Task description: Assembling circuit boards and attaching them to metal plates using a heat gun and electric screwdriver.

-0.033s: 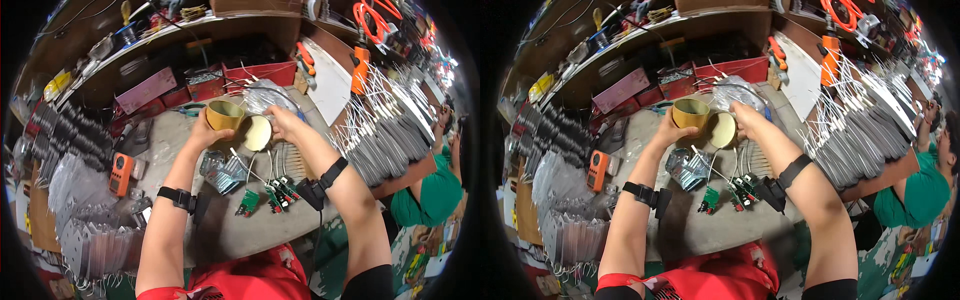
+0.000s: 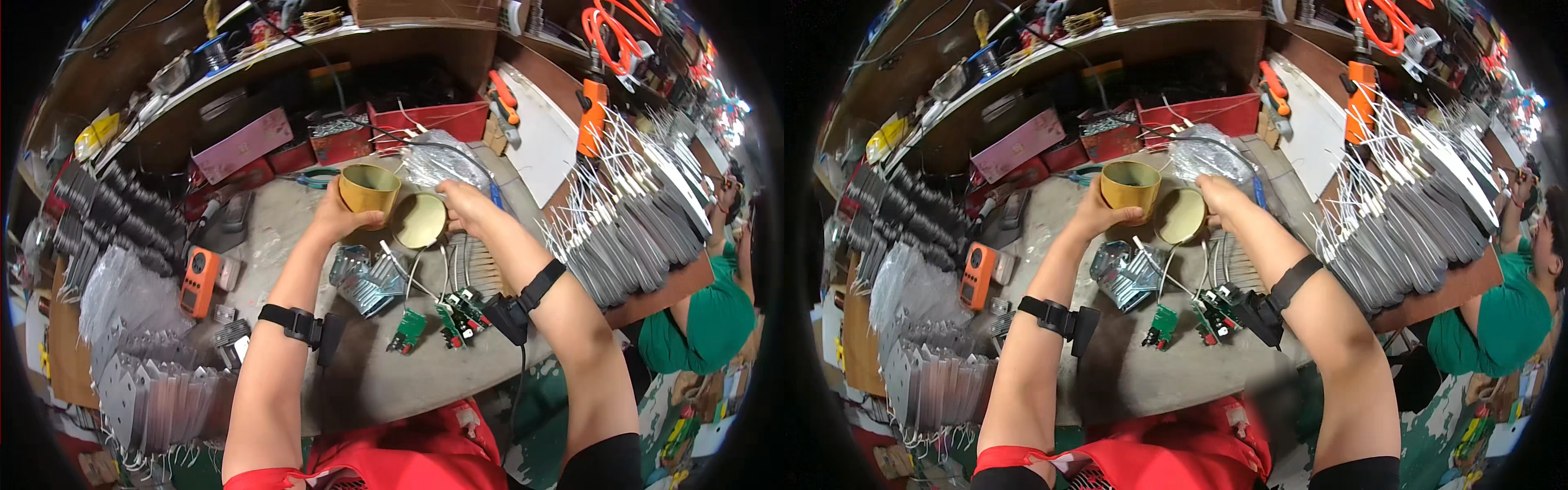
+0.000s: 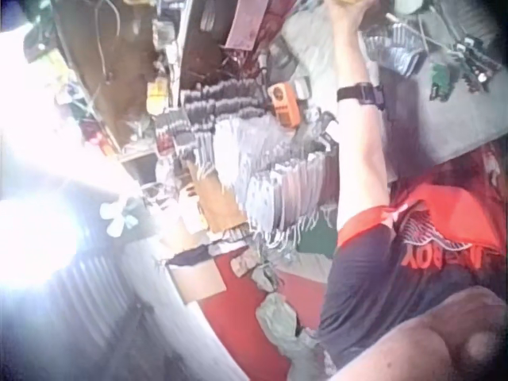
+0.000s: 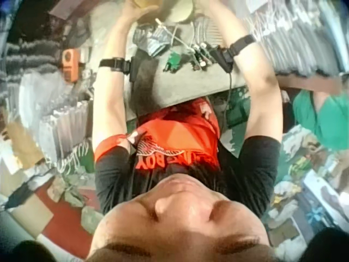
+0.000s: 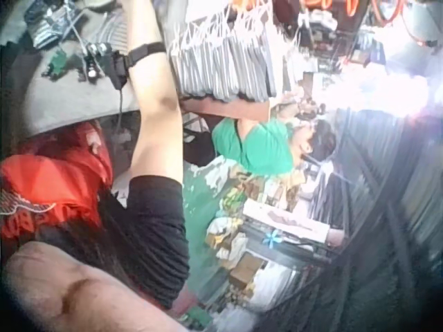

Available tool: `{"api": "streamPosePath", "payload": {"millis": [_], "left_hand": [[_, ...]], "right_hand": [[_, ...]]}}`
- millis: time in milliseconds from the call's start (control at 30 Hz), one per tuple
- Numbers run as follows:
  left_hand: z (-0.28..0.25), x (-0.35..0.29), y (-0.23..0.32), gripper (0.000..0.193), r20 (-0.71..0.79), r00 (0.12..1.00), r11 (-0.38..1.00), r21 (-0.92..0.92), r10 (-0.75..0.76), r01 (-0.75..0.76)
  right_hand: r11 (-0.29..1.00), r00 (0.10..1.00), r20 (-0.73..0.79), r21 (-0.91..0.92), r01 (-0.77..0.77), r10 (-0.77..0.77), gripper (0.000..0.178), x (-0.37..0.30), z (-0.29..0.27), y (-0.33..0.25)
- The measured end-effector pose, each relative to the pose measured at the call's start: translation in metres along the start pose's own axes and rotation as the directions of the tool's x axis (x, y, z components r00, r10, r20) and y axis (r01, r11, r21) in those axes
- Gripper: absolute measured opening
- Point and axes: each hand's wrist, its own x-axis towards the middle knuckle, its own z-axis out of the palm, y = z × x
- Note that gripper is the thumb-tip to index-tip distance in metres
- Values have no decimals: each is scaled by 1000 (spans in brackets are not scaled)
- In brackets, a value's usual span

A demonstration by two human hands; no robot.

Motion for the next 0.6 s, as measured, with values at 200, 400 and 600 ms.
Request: {"api": "streamPosePath", "payload": {"millis": [200,400,600], "left_hand": [[-10,-31,22,98,8,990,963,233,-139,134],[-29,-117,65,73,-221,975,795,585,-32,159],[-54,-201,61,60,-400,916,434,825,-6,363]], "right_hand": [[337,725,73,-851,404,-685,37,-21,-13,5],[742,612,459,571,352,-644,20,-205,27,-42],[632,334,671,739,-232,-662,28,-294,41,-26]]}}
